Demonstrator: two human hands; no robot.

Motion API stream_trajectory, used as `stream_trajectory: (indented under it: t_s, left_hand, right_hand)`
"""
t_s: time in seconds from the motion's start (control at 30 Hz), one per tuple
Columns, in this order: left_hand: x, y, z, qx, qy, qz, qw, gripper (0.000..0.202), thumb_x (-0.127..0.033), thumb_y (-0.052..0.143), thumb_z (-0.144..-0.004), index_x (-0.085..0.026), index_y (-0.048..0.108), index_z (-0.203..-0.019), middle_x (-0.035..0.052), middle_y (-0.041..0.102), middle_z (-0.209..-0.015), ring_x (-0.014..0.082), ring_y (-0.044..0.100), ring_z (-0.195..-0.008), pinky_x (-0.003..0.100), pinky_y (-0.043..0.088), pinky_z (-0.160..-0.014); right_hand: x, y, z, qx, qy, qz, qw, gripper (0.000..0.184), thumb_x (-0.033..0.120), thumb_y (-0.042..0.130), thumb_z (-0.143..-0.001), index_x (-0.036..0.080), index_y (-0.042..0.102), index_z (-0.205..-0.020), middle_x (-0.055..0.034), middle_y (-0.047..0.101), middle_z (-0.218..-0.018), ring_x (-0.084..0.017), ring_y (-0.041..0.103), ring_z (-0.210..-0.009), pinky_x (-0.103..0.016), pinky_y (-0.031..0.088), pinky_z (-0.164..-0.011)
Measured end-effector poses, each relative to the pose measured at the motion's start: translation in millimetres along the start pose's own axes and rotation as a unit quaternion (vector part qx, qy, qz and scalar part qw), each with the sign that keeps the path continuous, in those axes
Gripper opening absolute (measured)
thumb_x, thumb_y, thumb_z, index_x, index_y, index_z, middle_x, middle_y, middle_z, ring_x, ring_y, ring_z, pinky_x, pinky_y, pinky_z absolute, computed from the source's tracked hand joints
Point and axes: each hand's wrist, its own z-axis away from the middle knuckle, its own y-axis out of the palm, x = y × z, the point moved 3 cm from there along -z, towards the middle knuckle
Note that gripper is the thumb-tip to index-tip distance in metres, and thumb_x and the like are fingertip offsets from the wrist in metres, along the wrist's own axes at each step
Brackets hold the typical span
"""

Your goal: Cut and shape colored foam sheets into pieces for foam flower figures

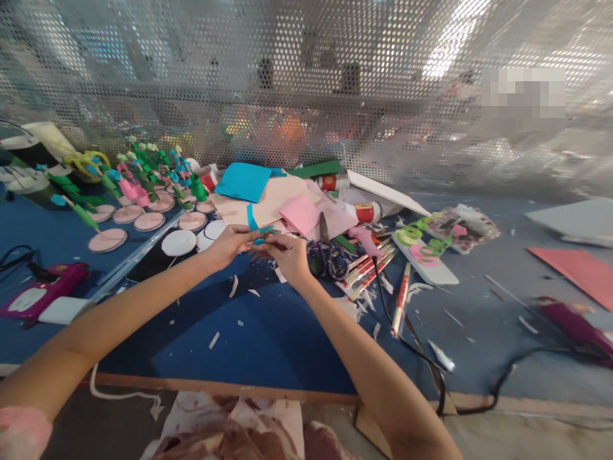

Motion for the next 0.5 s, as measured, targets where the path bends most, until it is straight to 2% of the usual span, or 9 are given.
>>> stream_trajectory:
  t_s: [0.13, 0.2, 0.27, 0.33, 0.4, 0.5]
  left_hand:
    - [2, 4.5, 3, 0.02, -0.034, 0.001, 0.999, 0.021, -0.029, 0.08, -0.052, -0.015, 0.073, -0.065, 0.0032, 0.067, -0.059, 0.0113, 0.059, -0.06, 0.026, 0.044, -0.064]
    - [3, 7.2, 4, 0.019, -0.043, 0.007, 0.999, 0.017, -0.029, 0.079, -0.055, -0.015, 0.072, -0.061, 0.0031, 0.066, -0.058, 0.011, 0.059, -0.06, 0.025, 0.043, -0.063]
    - [4, 9.3, 6, 0.012, -0.039, 0.01, 0.999, 0.016, -0.028, 0.079, -0.056, -0.015, 0.07, -0.056, 0.0031, 0.065, -0.056, 0.0113, 0.059, -0.059, 0.025, 0.043, -0.062]
    - [2, 9.8, 7, 0.0, -0.02, 0.011, 1.0, 0.016, -0.028, 0.079, -0.056, -0.014, 0.071, -0.059, 0.0033, 0.066, -0.057, 0.0116, 0.059, -0.058, 0.025, 0.044, -0.061]
    - [0, 9.2, 8, -0.011, -0.003, 0.017, 1.0, 0.02, -0.026, 0.08, -0.052, -0.014, 0.073, -0.066, 0.0039, 0.068, -0.06, 0.0121, 0.059, -0.058, 0.026, 0.046, -0.062]
    - [-2, 7.3, 9, -0.032, 0.007, 0.031, 0.999, 0.029, -0.026, 0.083, -0.046, -0.013, 0.074, -0.07, 0.0046, 0.07, -0.062, 0.0132, 0.06, -0.057, 0.028, 0.049, -0.063]
  right_hand:
    - [5, -8, 1, -0.032, -0.063, 0.086, 0.994, 0.023, 0.039, 0.068, -0.065, 0.019, 0.064, -0.055, -0.001, 0.064, -0.055, -0.014, 0.056, -0.049, -0.027, 0.046, -0.05]
    - [8, -13, 1, -0.074, -0.076, 0.127, 0.986, 0.028, 0.042, 0.07, -0.062, 0.019, 0.06, -0.051, -0.0002, 0.061, -0.049, -0.013, 0.053, -0.045, -0.025, 0.043, -0.047]
    - [9, -16, 1, -0.085, -0.075, 0.158, 0.981, 0.035, 0.046, 0.07, -0.062, 0.019, 0.054, -0.046, 0.0008, 0.056, -0.043, -0.012, 0.05, -0.041, -0.024, 0.04, -0.044]
    - [11, -14, 0, -0.05, -0.081, 0.181, 0.979, 0.039, 0.049, 0.067, -0.065, 0.019, 0.053, -0.045, 0.001, 0.054, -0.04, -0.011, 0.048, -0.04, -0.024, 0.039, -0.043]
    - [12, -10, 0, -0.003, -0.092, 0.192, 0.977, 0.035, 0.05, 0.065, -0.066, 0.02, 0.058, -0.051, 0.0003, 0.057, -0.045, -0.012, 0.049, -0.041, -0.024, 0.04, -0.045]
    - [8, -4, 0, 0.025, -0.075, 0.176, 0.981, 0.032, 0.051, 0.066, -0.066, 0.02, 0.063, -0.06, -0.0014, 0.062, -0.052, -0.013, 0.054, -0.045, -0.026, 0.043, -0.048]
